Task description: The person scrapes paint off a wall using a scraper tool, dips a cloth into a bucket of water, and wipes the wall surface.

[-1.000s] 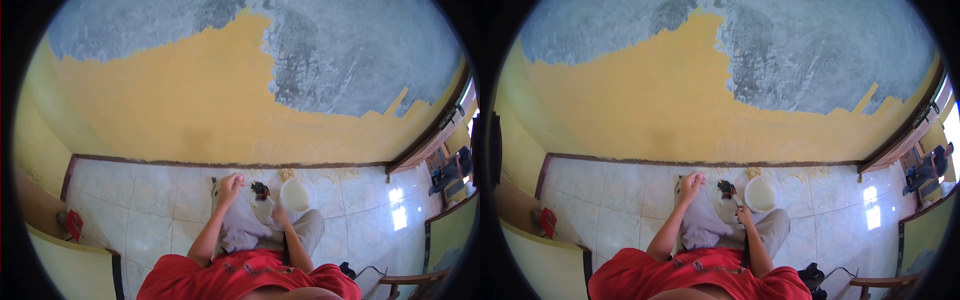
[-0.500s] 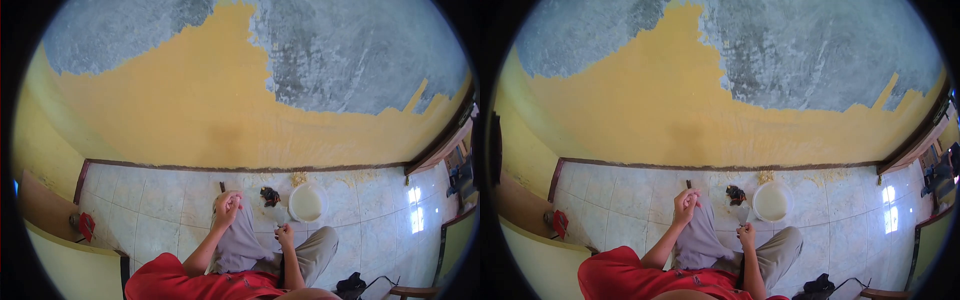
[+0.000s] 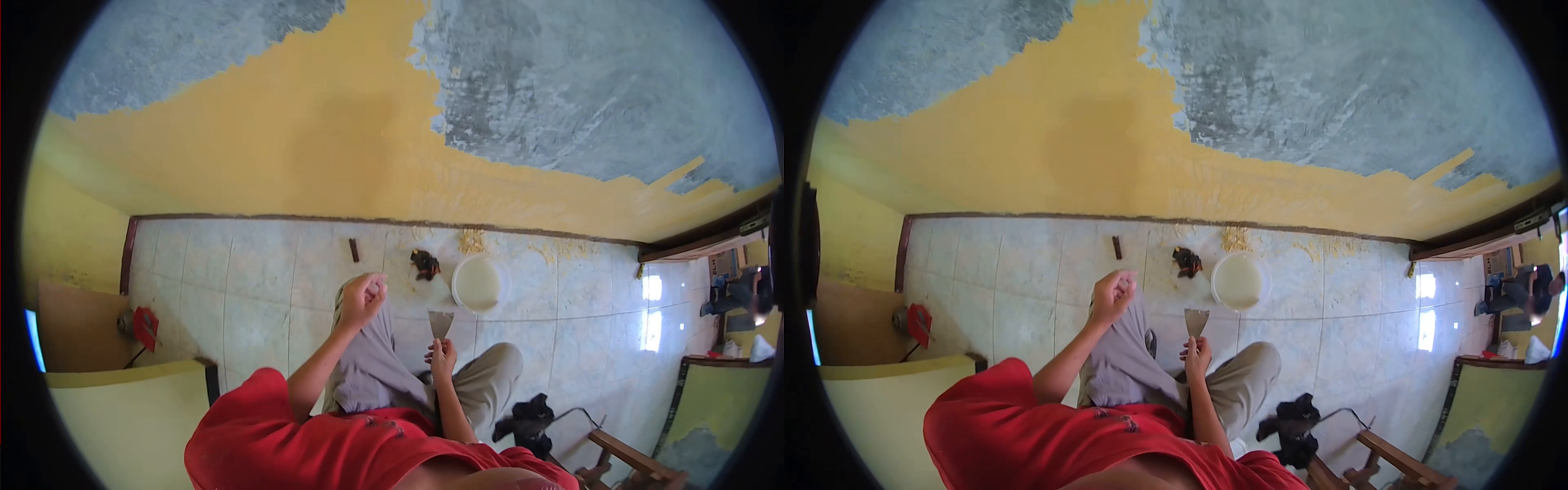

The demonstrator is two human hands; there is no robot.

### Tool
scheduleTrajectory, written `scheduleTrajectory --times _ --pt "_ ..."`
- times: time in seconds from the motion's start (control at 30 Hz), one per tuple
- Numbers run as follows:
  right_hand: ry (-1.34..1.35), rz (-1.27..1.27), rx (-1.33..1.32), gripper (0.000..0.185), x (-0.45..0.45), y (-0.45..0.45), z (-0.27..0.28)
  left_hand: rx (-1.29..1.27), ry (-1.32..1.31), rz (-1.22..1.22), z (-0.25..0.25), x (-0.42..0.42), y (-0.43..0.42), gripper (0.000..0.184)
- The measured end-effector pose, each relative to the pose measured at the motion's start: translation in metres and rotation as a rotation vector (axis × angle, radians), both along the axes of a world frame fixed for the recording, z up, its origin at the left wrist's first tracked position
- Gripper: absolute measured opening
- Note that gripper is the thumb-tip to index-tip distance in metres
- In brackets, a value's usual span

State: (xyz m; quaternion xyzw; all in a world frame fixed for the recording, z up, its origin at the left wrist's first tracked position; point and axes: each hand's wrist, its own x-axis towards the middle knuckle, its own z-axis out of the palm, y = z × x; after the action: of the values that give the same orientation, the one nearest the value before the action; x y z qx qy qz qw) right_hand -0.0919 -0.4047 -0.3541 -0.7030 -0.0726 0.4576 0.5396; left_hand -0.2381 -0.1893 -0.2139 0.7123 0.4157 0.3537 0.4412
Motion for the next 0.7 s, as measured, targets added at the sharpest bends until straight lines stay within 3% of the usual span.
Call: scheduleTrajectory --times 0.1,0.17,0.3,0.37,0.43,0.5,0.6,0.7 --pt "0.202 -0.109 0.015 0.014 -0.007 -0.020 0.026 -0.060 0.069 0.022 0.013 -0.011 -0.006 0.022" --pt "0.273 -0.129 -0.023 0.018 -0.003 -0.021 0.075 -0.095 0.091 0.048 0.023 -0.018 -0.013 0.023" --pt "0.196 -0.105 -0.057 0.022 0.029 -0.023 0.143 -0.506 0.050 0.137 0.031 -0.038 -0.047 0.022" --pt "0.051 0.024 -0.104 0.019 0.056 -0.016 0.216 -0.917 -0.133 0.254 0.033 -0.052 -0.062 0.019" --pt "-0.030 0.205 -0.263 0.024 0.093 -0.008 0.289 -1.022 0.102 0.156 0.075 -0.071 -0.065 0.019" --pt "-0.109 0.359 -0.330 0.026 0.127 -0.015 0.330 -0.960 0.171 0.087 0.110 -0.102 -0.074 0.022" --pt "-0.137 0.467 -0.457 0.022 0.162 -0.021 0.395 -1.015 0.063 0.218 0.193 -0.140 -0.090 0.022" --pt "-0.184 0.464 -0.511 0.018 0.177 -0.039 0.428 -1.027 0.025 0.299 0.231 -0.193 -0.115 0.023"
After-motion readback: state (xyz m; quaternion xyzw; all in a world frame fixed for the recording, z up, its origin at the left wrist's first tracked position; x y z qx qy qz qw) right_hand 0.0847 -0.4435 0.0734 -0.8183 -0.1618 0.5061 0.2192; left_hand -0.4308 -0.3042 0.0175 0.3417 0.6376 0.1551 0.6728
